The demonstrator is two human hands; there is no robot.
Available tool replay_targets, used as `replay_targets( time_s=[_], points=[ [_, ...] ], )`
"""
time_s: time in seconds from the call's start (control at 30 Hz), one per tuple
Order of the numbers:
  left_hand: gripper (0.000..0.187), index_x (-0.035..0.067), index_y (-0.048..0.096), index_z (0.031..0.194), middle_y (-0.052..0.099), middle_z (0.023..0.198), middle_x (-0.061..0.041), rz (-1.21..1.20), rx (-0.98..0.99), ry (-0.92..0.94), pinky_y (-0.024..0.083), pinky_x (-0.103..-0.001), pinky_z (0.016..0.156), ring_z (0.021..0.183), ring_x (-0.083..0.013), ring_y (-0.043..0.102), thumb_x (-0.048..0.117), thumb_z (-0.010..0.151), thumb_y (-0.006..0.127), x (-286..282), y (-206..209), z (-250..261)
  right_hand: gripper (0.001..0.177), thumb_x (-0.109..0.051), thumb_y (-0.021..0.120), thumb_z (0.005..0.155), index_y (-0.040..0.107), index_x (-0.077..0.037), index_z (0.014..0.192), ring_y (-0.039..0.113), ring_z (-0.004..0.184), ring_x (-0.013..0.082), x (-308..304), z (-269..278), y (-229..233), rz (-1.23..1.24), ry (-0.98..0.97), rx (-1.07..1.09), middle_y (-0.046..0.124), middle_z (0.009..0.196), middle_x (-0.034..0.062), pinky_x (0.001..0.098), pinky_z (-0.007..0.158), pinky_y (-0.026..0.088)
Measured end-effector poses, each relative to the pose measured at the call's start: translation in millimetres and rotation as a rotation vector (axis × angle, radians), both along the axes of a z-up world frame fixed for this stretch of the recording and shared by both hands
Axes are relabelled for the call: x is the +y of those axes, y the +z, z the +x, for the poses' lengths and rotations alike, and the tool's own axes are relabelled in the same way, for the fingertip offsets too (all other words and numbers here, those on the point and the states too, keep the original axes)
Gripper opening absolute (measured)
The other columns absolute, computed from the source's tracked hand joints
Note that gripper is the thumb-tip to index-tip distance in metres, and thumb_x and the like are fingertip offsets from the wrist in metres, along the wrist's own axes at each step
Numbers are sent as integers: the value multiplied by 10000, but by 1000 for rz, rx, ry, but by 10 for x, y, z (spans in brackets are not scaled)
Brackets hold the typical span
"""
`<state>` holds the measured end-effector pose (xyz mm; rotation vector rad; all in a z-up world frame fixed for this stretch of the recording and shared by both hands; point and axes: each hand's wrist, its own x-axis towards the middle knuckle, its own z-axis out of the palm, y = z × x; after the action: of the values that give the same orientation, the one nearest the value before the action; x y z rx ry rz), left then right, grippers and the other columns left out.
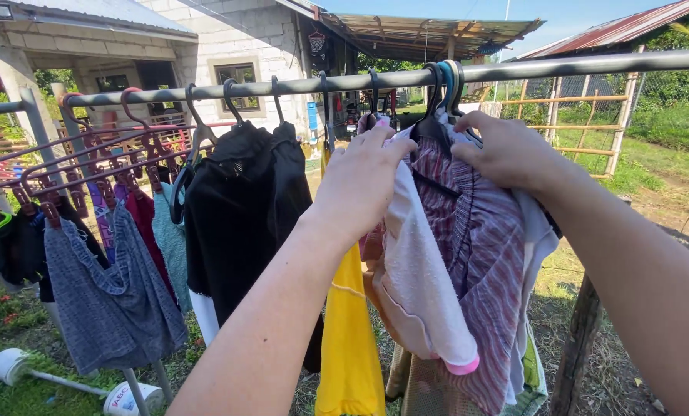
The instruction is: Hanging laundry on a rack outside.
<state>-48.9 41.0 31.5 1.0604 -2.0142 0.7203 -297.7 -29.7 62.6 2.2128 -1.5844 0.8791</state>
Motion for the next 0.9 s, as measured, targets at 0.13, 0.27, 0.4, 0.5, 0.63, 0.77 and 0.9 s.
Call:
replay_targets(
  time_s=[0.13,0.27,0.4,0.5,0.63,0.77,0.9],
  points=[
    [421,206,632,1306,618,1335,-97,-73,-32,-26,380,-563,1039,1318,-321,542,107,909,537,-97,-30,-238,461,-384,676,931,639,-217,1359,672,1145,397,28,-76,22,70,110,-132,701,1238,224,495,985,510],
    [484,268,578,1378,683,1216,-77,-6,-109,93,205,-734,1119,1280,-308,556,112,928,491,-146,6,-547,510,-324,740,868,637,-233,1360,664,1160,387,183,-41,80,118,67,-110,685,1256,224,492,995,511],
    [520,305,539,1440,690,1206,-92,88,-150,82,179,-732,1148,1251,-305,579,117,964,448,-132,1,-753,529,-281,742,847,645,-232,1365,664,1160,401,145,-479,37,76,36,-84,688,1253,237,492,1002,516],
    [501,305,548,1420,684,1222,-94,112,-172,40,170,-744,1132,1236,-298,593,130,964,435,-97,-18,-812,536,-285,745,838,655,-245,1365,665,1158,404,238,-578,12,73,3,-73,689,1248,238,494,995,520],
    [452,281,585,1377,677,1235,-79,104,-189,20,165,-751,1127,1242,-297,588,144,975,432,-121,-4,-876,474,-342,694,910,650,-223,1367,698,1093,369,409,-527,17,122,15,-195,726,1206,203,482,941,537],
    [455,270,599,1374,671,1217,-76,83,-185,6,177,-741,1134,1242,-290,587,133,968,446,-93,-33,-865,445,-301,612,966,616,-216,1403,738,991,289,367,-822,33,215,59,-384,768,1127,157,448,868,557],
    [464,265,603,1372,664,1216,-76,102,-156,-22,175,-738,1134,1238,-286,583,117,961,446,-45,-50,-860,488,-246,639,955,594,-223,1441,735,966,274,413,-1300,33,167,-12,-294,759,1106,167,429,875,557]
  ],
)
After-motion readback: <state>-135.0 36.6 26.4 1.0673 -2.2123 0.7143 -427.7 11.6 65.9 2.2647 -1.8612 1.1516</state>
